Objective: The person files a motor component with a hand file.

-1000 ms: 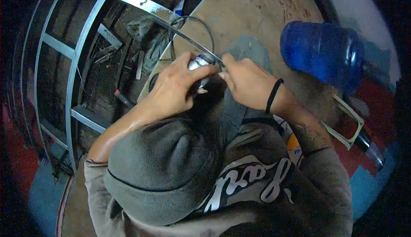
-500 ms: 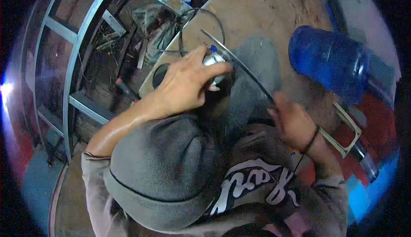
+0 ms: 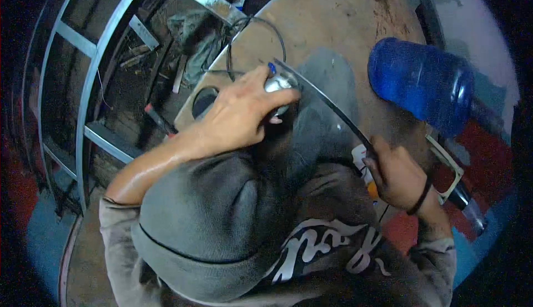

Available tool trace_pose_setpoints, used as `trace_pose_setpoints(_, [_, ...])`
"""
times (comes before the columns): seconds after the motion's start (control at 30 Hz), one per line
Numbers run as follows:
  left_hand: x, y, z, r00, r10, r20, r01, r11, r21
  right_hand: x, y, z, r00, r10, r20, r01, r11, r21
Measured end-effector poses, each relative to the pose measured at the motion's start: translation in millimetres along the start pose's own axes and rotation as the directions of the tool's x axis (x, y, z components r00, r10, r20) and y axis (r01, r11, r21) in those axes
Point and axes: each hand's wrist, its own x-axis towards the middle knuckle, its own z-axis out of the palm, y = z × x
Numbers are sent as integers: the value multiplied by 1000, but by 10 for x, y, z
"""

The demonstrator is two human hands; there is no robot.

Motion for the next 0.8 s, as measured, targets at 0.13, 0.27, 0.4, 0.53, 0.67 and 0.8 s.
trace_pose_setpoints(0.13, [146, 52, -21, 998, -20, 52, 16, 997, 73, 309, 84, 235, 996, -27, -84, 30, 999, 34])
trace_pose_setpoints(0.27, [101, 30, 36, 1000, 22, 8, -22, 999, 25, 906, -162, 101, 991, -80, -109, 84, 996, 33])
trace_pose_setpoints(0.4, [2, -29, 17, 1000, 14, -21, -15, 1000, -25, -2, 13, 87, 995, 94, -27, -94, 996, 4])
trace_pose_setpoints(0.53, [74, 2, -27, 1000, 6, 14, -6, 999, 37, 120, -40, 164, 996, -21, -85, 15, 997, -73])
trace_pose_setpoints(0.67, [108, -5, 13, 996, 86, -1, -86, 996, 30, 1029, -104, 102, 979, -140, -145, 143, 990, 7])
trace_pose_setpoints(0.8, [-3, 2, -24, 999, 9, 48, -8, 1000, -6, 240, -32, 17, 1000, -16, 5, 16, 1000, -7])
